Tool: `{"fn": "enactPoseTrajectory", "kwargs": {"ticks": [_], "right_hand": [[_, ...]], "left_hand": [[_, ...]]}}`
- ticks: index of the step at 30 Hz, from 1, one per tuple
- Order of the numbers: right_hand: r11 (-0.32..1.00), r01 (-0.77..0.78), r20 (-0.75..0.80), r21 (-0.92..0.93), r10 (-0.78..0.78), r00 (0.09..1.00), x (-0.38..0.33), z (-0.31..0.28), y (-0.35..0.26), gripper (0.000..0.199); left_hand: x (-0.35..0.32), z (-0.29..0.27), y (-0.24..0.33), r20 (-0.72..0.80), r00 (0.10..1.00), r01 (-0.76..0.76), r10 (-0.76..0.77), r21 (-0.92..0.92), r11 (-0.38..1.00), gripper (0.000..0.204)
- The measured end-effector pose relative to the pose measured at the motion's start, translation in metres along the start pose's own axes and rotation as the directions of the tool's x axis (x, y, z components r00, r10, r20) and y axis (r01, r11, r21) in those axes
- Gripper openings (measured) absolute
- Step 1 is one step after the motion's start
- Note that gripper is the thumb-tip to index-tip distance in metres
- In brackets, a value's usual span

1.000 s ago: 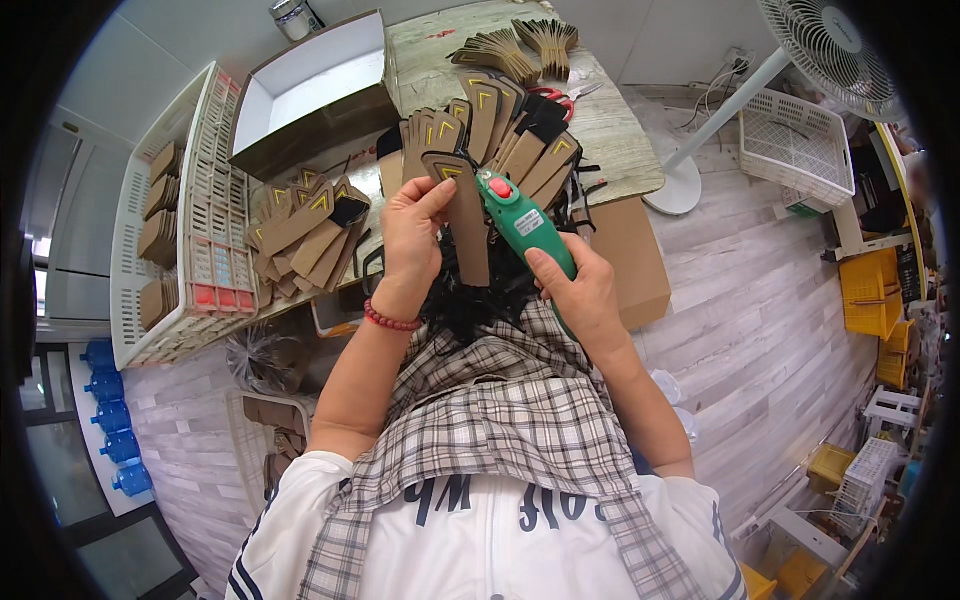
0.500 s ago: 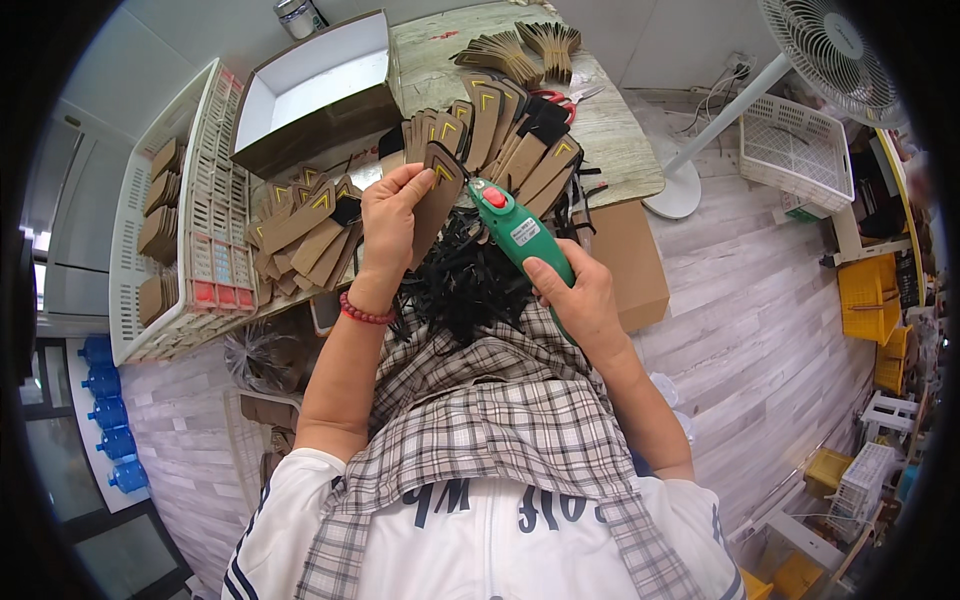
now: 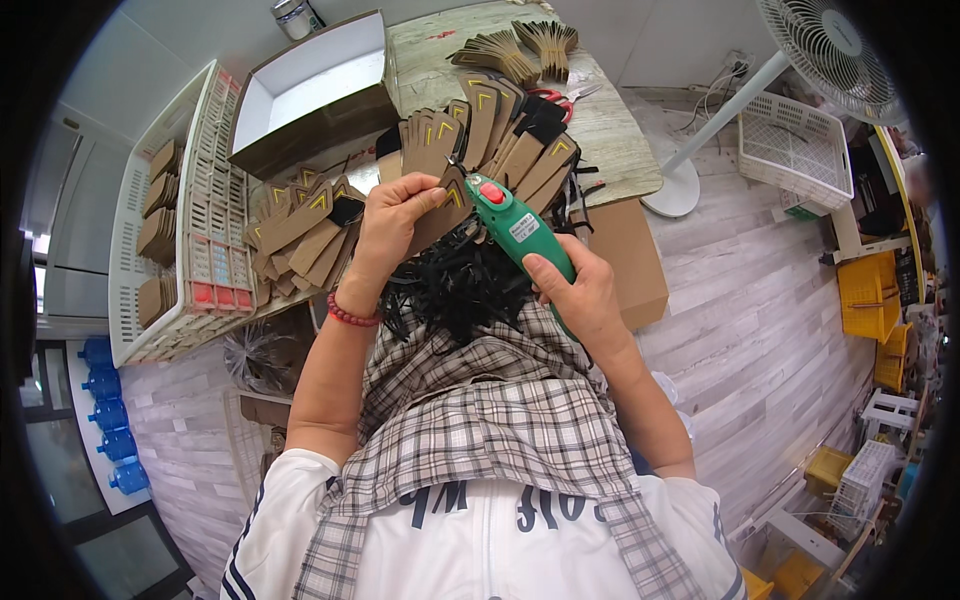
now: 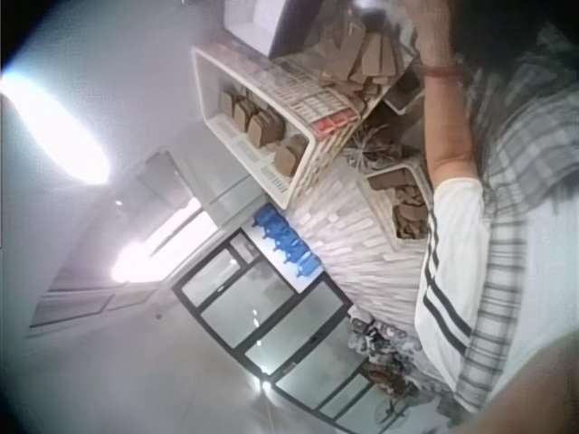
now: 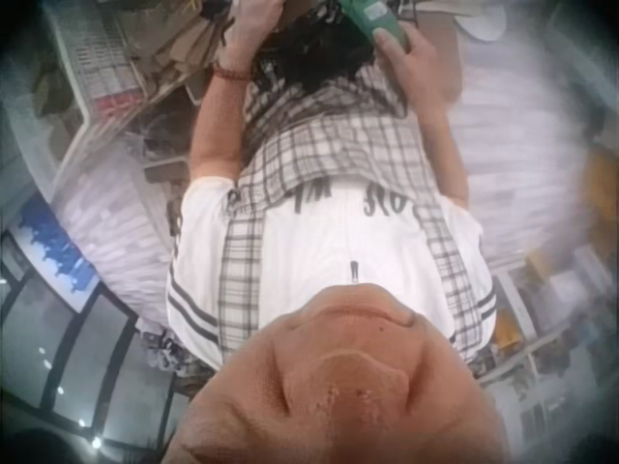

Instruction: The person uses a hot glue gun to apply glue to small rectangular cardboard pieces and attaches them to black fabric strips. They handle each piece one at a time, applying glue and pressing it onto the fabric, then placing the finished items on the table.

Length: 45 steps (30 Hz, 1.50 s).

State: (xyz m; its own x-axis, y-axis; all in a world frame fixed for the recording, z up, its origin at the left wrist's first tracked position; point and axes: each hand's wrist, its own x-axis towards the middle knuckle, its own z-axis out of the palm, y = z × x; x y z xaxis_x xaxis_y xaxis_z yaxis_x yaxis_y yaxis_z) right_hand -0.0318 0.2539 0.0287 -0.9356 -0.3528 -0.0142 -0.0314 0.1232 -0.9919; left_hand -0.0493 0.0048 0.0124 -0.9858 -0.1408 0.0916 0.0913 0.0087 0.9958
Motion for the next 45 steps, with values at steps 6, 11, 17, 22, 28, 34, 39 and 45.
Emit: {"fn": "enactPoseTrajectory", "kwargs": {"ticks": [6,11,17,22,28,34,39,45], "right_hand": [[1.0,0.011,0.011,0.002,-0.012,1.0,-0.001,-0.003,0.002,0.031],[1.0,0.004,0.031,-0.007,-0.003,1.0,-0.001,-0.006,0.001,0.03],[0.999,0.004,0.06,-0.034,-0.002,0.998,-0.002,-0.012,-0.002,0.03],[0.994,0.035,0.09,-0.099,-0.026,0.996,0.0,-0.018,0.0,0.032],[0.997,0.01,0.116,-0.076,-0.001,0.993,0.001,-0.019,0.003,0.035],[0.989,-0.014,0.079,-0.148,0.026,0.997,0.003,-0.011,0.003,0.031],[0.994,-0.086,0.034,-0.066,0.088,0.995,-0.001,-0.013,0.012,0.028],[0.994,-0.102,-0.033,-0.045,0.101,0.994,0.001,-0.007,0.021,0.025]], "left_hand": [[0.003,-0.011,0.014,0.106,0.994,-0.008,-0.004,0.117,0.993,0.013],[0.007,-0.022,0.031,0.184,0.982,-0.121,0.049,0.406,0.906,0.012],[0.017,-0.029,0.058,0.4,0.886,-0.459,0.234,0.681,0.571,0.013],[0.028,-0.031,0.07,0.545,0.811,-0.58,0.211,0.701,0.415,0.014],[0.032,-0.031,0.074,0.588,0.782,-0.613,0.205,0.667,0.424,0.015],[0.03,-0.042,0.065,0.506,0.853,-0.495,0.124,0.71,0.501,0.014],[0.031,-0.113,0.057,-0.005,0.977,-0.097,0.213,0.878,0.468,0.017],[0.081,-0.046,-0.027,-0.286,0.897,0.064,0.338,0.838,0.542,0.029]]}}
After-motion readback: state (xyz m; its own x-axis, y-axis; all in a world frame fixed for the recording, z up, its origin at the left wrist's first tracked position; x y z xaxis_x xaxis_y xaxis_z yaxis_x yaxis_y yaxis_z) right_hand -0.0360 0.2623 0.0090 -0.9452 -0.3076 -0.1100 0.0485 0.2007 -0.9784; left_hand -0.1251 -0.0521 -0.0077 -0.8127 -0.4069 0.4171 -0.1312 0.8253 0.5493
